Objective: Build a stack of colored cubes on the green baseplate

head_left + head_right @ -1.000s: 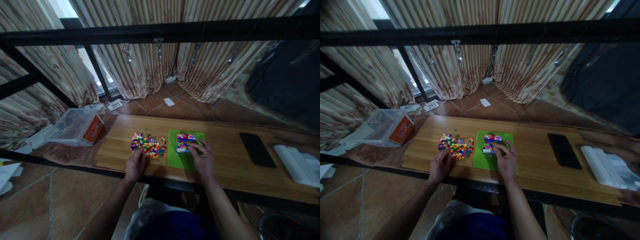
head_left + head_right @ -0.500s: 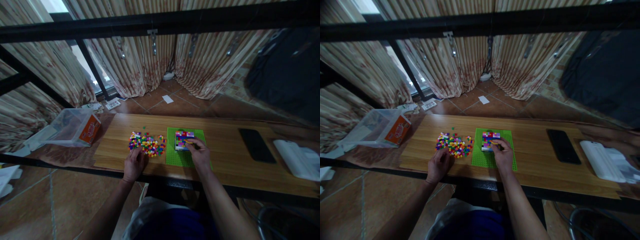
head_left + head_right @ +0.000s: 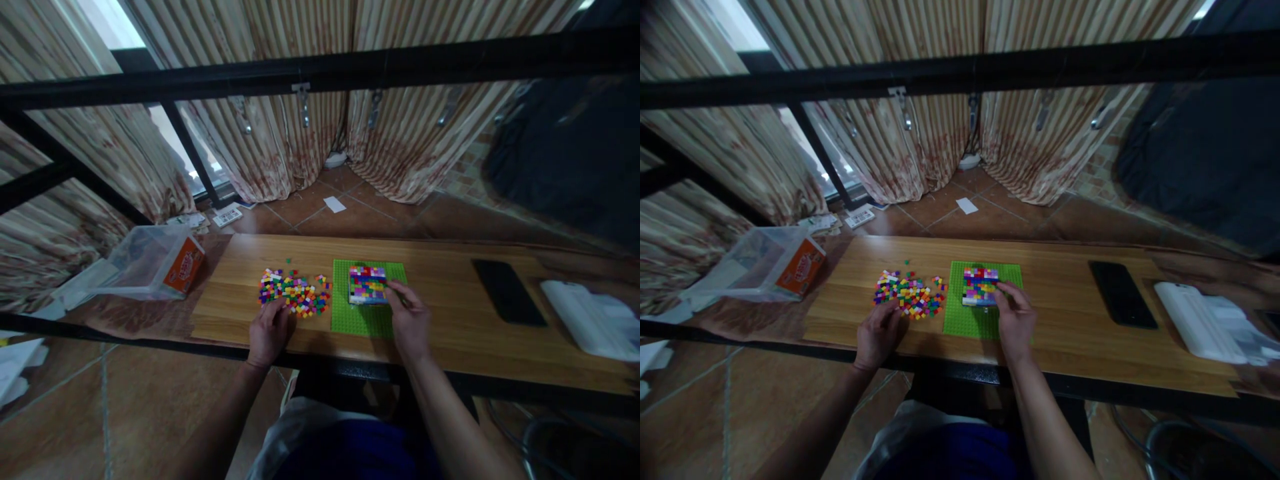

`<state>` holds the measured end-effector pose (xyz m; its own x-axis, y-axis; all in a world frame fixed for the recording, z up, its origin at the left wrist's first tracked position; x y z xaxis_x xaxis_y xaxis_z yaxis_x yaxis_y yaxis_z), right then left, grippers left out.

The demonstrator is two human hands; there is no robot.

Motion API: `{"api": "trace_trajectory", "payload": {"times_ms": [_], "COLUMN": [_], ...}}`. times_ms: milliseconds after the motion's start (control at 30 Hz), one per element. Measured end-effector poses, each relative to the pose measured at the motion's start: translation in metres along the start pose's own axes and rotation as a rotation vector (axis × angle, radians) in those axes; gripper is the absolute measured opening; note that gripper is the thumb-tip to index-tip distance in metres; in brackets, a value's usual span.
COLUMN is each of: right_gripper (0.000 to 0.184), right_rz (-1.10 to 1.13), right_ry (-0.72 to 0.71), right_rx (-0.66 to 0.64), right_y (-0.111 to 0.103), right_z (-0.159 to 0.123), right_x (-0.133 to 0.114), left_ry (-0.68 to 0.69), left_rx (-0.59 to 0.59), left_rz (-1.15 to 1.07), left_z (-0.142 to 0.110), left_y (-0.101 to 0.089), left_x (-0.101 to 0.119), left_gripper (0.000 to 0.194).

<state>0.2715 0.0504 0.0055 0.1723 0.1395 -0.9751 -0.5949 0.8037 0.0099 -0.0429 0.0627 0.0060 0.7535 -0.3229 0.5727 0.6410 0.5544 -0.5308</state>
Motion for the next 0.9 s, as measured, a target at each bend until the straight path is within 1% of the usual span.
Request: {"api": "trace_trajectory", "payload": {"times_ms": [67,133,200,267,433,533,633,733,833,900], "right_gripper": [0.025,0.024,0.024,0.023,0.019,0.019,0.02,0.021,0.024,0.025], "right_rz": [0.004,-0.033,-0.075,-0.095,-0.085,-0.062,-0.054,-0.062,-0.1,-0.13], "right_ry": [-0.016,-0.041,-0.072,-0.098,-0.124,-0.171,-0.238,-0.346,-0.45,-0.493], "right_rx": [0.067,0.075,0.028,-0.063,-0.36,-0.484,-0.535,-0.569,-0.609,-0.624], "right_y": [-0.009,-0.016,-0.018,-0.017,0.0,0.008,0.012,0.012,0.009,0.006], "right_z": [-0.004,-0.009,-0.018,-0.029,-0.063,-0.079,-0.087,-0.093,-0.097,-0.099], "right_x": [-0.006,-0.014,-0.025,-0.037,-0.067,-0.081,-0.089,-0.092,-0.091,-0.087], "left_ry": [-0.038,-0.112,-0.217,-0.325,-0.494,-0.629,-0.752,-0.835,-0.901,-0.938], "left_rx": [0.012,0.03,0.06,0.079,-0.027,-0.089,-0.174,-0.244,-0.283,-0.307], "left_rz": [-0.037,-0.1,-0.2,-0.331,-0.621,-0.715,-0.811,-0.841,-0.849,-0.861], "left_z": [0.001,0.001,-0.001,-0.003,-0.006,-0.006,-0.008,-0.015,-0.025,-0.033], "left_y": [-0.001,-0.002,-0.003,-0.004,-0.004,-0.005,-0.005,-0.003,-0.001,0.001], "left_x": [-0.002,-0.004,-0.003,0.007,0.056,0.078,0.089,0.093,0.095,0.096], "left_gripper": [0.018,0.018,0.021,0.024,0.024,0.029,0.033,0.034,0.032,0.032]}}
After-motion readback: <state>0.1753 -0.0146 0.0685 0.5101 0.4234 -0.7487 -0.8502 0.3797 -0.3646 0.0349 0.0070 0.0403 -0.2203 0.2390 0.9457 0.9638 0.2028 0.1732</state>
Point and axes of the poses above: each hand's wrist, its own z-axis towards the middle knuckle, its own y-axis out of the palm, x = y × z, the point moved 4 cm from there along z, towards the middle knuckle, and after that the axes turned 14 degrees about x, right-handed, at the moved point
